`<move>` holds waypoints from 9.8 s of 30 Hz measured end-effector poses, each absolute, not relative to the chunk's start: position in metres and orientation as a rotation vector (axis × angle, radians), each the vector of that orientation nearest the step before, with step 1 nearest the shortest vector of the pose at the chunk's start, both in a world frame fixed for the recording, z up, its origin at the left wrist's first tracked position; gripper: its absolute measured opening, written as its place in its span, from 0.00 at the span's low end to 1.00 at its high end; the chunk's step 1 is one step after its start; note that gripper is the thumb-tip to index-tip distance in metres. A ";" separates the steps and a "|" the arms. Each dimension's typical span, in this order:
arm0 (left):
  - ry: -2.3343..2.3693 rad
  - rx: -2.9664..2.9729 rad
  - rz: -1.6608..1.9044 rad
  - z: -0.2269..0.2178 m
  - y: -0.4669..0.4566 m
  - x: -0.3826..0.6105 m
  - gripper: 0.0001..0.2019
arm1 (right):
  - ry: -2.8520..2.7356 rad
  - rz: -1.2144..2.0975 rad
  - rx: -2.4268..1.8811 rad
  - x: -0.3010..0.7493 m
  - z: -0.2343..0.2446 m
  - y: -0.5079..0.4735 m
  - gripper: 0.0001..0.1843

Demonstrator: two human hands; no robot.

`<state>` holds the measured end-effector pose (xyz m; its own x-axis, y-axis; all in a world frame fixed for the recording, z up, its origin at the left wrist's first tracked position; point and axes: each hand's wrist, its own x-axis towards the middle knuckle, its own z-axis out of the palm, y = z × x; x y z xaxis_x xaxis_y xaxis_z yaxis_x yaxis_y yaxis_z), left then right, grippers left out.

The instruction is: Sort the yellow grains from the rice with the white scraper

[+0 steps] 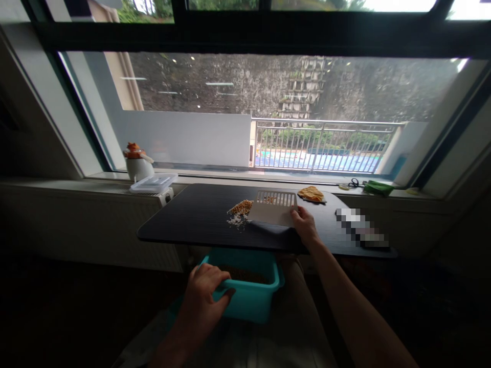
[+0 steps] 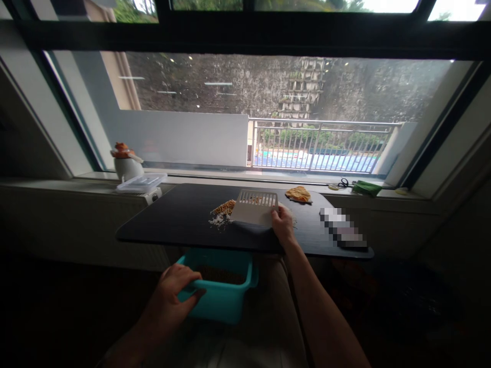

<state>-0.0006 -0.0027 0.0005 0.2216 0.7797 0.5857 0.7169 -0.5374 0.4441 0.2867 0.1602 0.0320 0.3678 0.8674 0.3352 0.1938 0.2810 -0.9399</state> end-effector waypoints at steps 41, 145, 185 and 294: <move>1.503 2.383 1.227 0.011 -0.005 -0.001 0.03 | -1.227 0.652 -1.232 0.266 0.037 0.175 0.18; 1.430 2.354 1.228 0.012 0.000 0.009 0.05 | -1.127 0.345 -1.265 0.282 0.040 0.158 0.21; 1.377 2.390 1.246 0.012 0.000 0.016 0.06 | -1.132 0.557 -1.215 0.297 0.043 0.130 0.22; 1.357 2.440 1.253 0.002 -0.009 0.008 0.04 | -1.044 0.533 -1.279 0.299 0.018 0.141 0.23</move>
<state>0.0080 -0.0086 0.0020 0.2724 0.7394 0.6157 0.6727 -0.6039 0.4275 0.2993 0.1414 0.0183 0.4692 0.8190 0.3303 0.2134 0.2577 -0.9424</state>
